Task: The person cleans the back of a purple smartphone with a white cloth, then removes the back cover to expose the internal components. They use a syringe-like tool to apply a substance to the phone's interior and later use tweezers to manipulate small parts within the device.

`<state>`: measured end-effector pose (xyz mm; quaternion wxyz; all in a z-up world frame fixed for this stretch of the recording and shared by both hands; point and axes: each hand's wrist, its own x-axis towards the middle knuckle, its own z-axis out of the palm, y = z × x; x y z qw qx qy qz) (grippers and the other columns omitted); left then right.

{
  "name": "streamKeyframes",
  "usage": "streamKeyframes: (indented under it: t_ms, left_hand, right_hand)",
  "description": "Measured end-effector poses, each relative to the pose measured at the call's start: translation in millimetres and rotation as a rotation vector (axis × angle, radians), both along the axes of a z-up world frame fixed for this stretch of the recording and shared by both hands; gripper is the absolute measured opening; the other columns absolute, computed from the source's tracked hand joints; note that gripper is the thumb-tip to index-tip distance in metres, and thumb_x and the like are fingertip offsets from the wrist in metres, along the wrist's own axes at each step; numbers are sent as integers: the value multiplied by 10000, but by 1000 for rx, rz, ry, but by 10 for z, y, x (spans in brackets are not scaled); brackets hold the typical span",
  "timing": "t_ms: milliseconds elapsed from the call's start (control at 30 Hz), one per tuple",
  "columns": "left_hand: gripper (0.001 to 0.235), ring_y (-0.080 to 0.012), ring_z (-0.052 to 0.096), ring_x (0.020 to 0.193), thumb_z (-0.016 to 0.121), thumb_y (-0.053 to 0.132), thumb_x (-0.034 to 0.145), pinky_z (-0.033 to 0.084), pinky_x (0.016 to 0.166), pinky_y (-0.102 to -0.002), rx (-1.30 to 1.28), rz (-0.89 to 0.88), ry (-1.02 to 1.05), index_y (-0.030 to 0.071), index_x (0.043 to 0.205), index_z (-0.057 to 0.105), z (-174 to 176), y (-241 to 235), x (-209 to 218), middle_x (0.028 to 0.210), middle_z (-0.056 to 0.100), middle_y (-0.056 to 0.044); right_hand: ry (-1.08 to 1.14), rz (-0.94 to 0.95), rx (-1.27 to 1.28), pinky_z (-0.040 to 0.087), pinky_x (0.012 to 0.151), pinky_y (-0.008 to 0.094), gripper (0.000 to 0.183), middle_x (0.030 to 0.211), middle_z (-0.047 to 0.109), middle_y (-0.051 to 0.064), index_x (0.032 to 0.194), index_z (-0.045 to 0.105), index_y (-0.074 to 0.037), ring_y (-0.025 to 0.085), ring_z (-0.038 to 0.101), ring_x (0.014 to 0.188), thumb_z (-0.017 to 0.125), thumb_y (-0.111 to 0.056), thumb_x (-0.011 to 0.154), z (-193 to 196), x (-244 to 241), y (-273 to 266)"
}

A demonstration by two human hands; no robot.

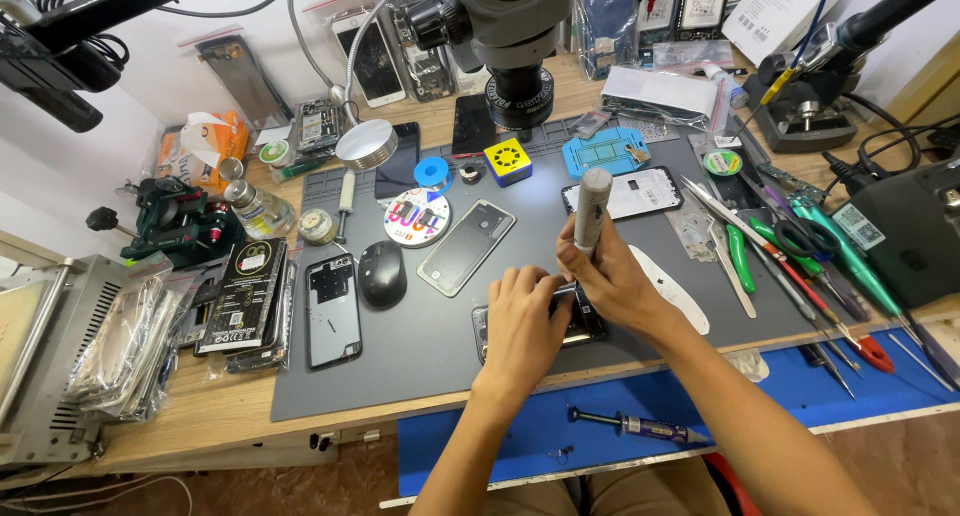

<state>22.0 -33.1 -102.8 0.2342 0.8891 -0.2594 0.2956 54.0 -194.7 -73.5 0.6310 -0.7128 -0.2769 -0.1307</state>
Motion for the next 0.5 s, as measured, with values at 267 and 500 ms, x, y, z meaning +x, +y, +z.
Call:
streamKeyframes:
  t_ms: [267,500]
  left_hand:
    - [164,-342,653,781,773,198,890,535,689,-436,-30,-81,392,64,881,680,-116,-141,263,836,569,-78]
    - [169,-359,675,829,752,217,913,572,707,-458,-41,-69,417,72,939,670,-127,-143,255,859,561,-72]
  right_hand:
    - [-6,14,6,510,719,314,185,702,576,3,1195,475,-81,136,595,665,487,-251,1123,34,-10,-25]
    - [-28,16,28,507,700,306,178,685,576,-2,1183,468,-75,135,584,647,491,-242,1125,15,4,-21]
